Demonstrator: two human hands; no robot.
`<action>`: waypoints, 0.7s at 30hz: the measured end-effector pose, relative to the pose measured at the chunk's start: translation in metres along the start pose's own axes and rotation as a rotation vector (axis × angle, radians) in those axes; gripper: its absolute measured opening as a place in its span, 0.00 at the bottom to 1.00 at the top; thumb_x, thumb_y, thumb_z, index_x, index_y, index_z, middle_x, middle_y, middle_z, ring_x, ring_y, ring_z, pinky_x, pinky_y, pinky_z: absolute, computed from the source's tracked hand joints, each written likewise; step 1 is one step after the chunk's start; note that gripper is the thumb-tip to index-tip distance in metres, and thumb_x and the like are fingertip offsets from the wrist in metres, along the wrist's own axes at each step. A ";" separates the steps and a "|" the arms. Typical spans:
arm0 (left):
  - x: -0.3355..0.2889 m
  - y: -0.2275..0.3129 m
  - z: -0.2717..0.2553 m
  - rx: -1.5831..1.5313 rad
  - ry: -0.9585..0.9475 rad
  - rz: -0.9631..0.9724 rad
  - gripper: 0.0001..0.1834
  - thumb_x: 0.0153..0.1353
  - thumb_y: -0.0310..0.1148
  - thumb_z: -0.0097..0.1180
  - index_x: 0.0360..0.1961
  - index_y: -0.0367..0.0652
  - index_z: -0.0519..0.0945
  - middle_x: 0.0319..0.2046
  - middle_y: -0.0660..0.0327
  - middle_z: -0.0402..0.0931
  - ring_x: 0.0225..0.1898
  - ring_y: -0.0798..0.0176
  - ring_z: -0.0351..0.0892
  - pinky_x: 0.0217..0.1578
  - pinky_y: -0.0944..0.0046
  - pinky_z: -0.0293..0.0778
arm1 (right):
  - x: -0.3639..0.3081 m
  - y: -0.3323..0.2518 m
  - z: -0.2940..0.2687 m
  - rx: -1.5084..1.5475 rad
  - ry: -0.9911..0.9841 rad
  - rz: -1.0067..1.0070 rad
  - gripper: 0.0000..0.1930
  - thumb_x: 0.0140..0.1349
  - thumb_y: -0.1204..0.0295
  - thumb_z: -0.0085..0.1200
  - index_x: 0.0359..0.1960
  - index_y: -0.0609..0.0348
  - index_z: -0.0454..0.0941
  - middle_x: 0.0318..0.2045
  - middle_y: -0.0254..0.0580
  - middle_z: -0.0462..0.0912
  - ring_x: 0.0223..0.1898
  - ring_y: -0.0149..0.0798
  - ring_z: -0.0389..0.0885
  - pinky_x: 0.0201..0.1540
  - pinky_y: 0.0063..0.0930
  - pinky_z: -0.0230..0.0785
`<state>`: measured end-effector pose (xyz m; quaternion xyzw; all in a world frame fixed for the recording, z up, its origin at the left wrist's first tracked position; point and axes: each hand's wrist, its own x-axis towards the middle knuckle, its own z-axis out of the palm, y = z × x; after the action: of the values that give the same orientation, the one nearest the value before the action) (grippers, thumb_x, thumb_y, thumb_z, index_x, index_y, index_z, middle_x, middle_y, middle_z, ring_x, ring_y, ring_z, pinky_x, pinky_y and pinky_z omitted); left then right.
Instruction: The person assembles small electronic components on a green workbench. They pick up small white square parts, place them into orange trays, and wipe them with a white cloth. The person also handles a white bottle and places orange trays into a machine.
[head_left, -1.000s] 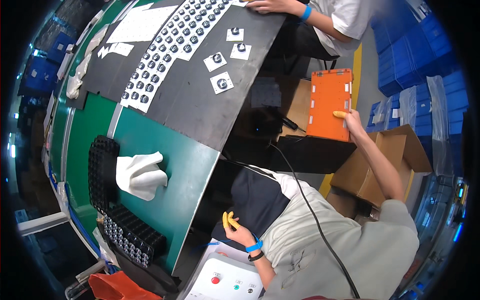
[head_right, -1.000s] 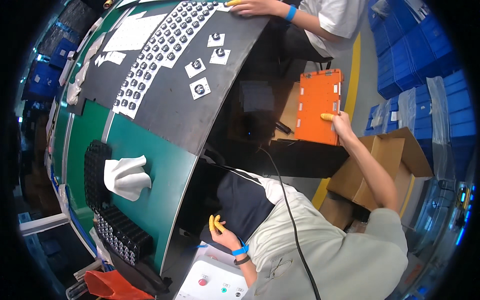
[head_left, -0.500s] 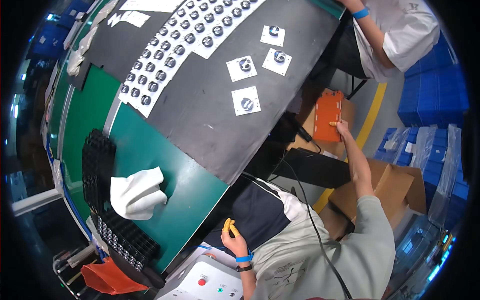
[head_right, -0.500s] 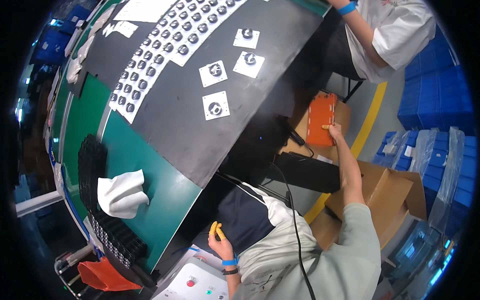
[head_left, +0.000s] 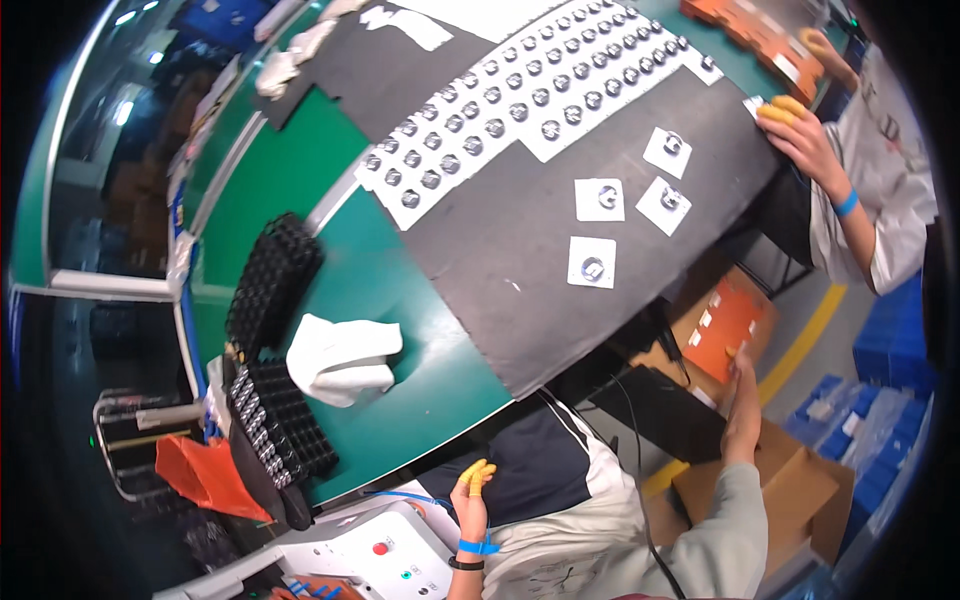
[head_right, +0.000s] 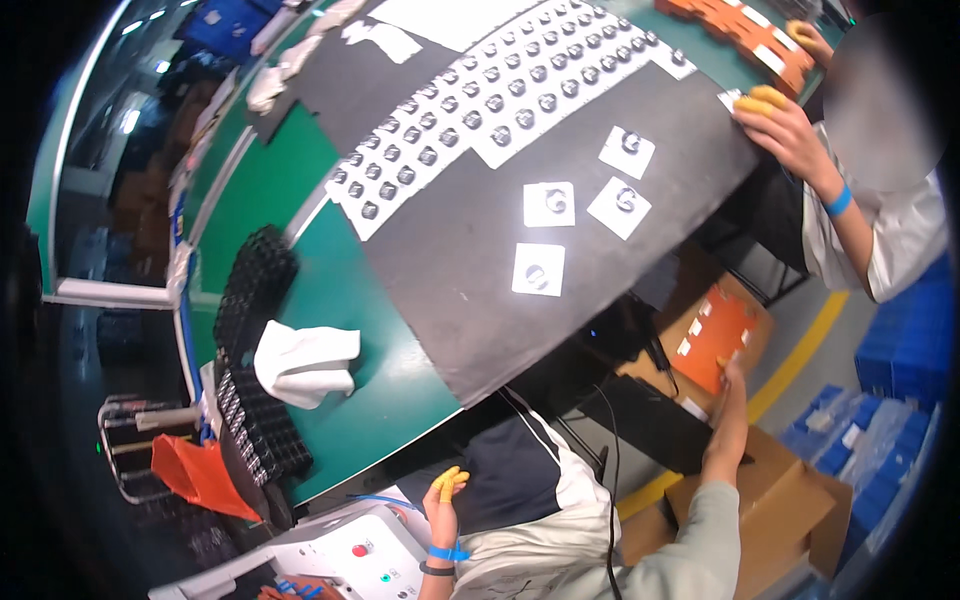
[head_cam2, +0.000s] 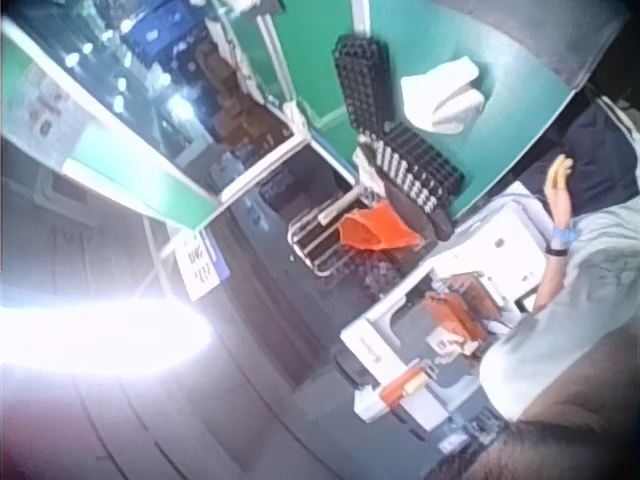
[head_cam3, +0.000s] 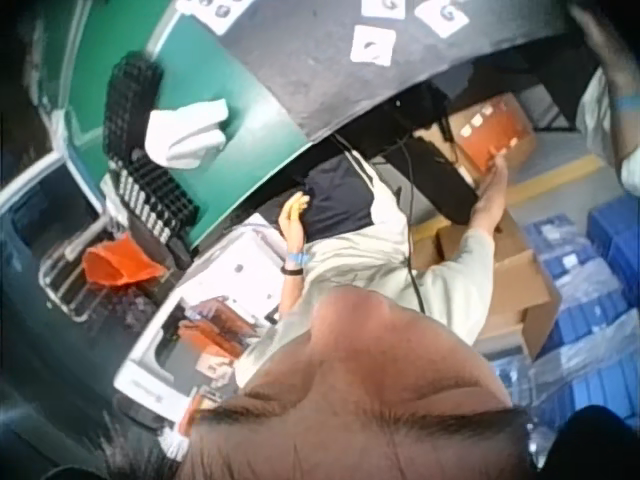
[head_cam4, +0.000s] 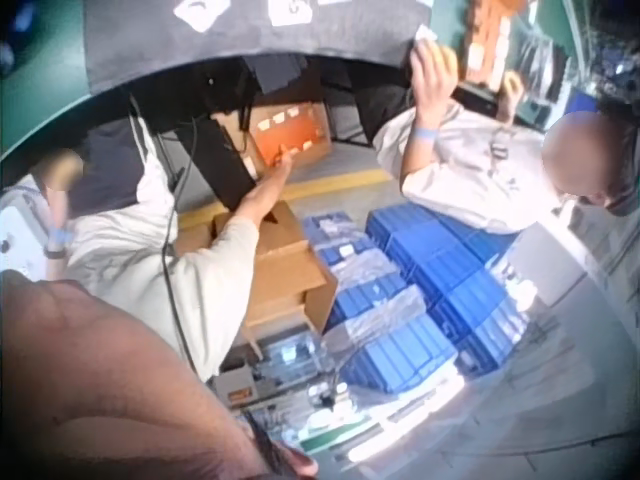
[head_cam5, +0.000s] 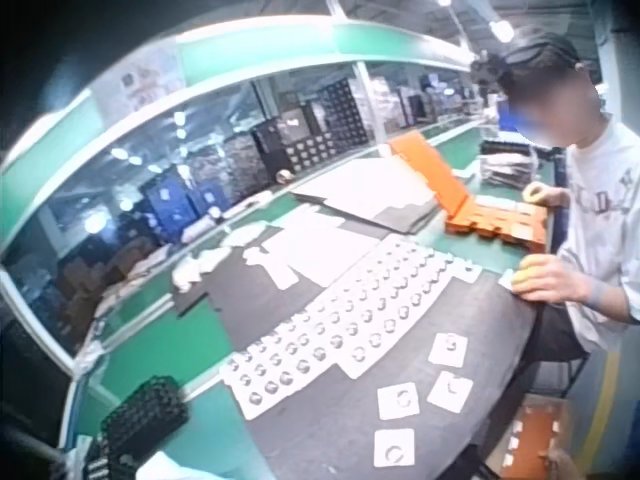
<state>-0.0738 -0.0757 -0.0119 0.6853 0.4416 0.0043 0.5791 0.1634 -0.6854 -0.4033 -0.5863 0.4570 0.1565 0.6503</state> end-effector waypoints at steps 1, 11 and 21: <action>-0.002 -0.001 -0.004 -0.025 -0.017 -0.010 0.16 0.73 0.29 0.47 0.53 0.31 0.80 0.44 0.52 0.85 0.47 0.61 0.83 0.54 0.65 0.75 | -0.001 0.008 -0.001 0.025 0.007 0.020 0.39 0.58 0.71 0.63 0.69 0.47 0.55 0.36 0.39 0.78 0.28 0.32 0.75 0.25 0.29 0.69; -0.016 0.002 0.008 -0.056 0.006 0.044 0.15 0.73 0.27 0.47 0.53 0.30 0.80 0.44 0.52 0.84 0.45 0.62 0.83 0.52 0.66 0.75 | 0.017 0.038 0.011 -0.049 0.149 0.102 0.27 0.63 0.55 0.60 0.55 0.62 0.72 0.42 0.49 0.79 0.35 0.40 0.80 0.31 0.31 0.74; -0.040 0.077 0.037 0.317 -0.063 0.487 0.09 0.66 0.23 0.57 0.44 0.38 0.85 0.30 0.58 0.84 0.30 0.67 0.81 0.30 0.68 0.74 | -0.190 -0.030 0.153 -0.589 0.538 -1.122 0.29 0.72 0.68 0.50 0.70 0.69 0.58 0.69 0.60 0.60 0.72 0.58 0.56 0.73 0.48 0.47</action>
<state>-0.0325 -0.1245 0.0570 0.8529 0.2414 0.0528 0.4599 0.1476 -0.4916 -0.2531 -0.9051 0.1683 -0.2371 0.3104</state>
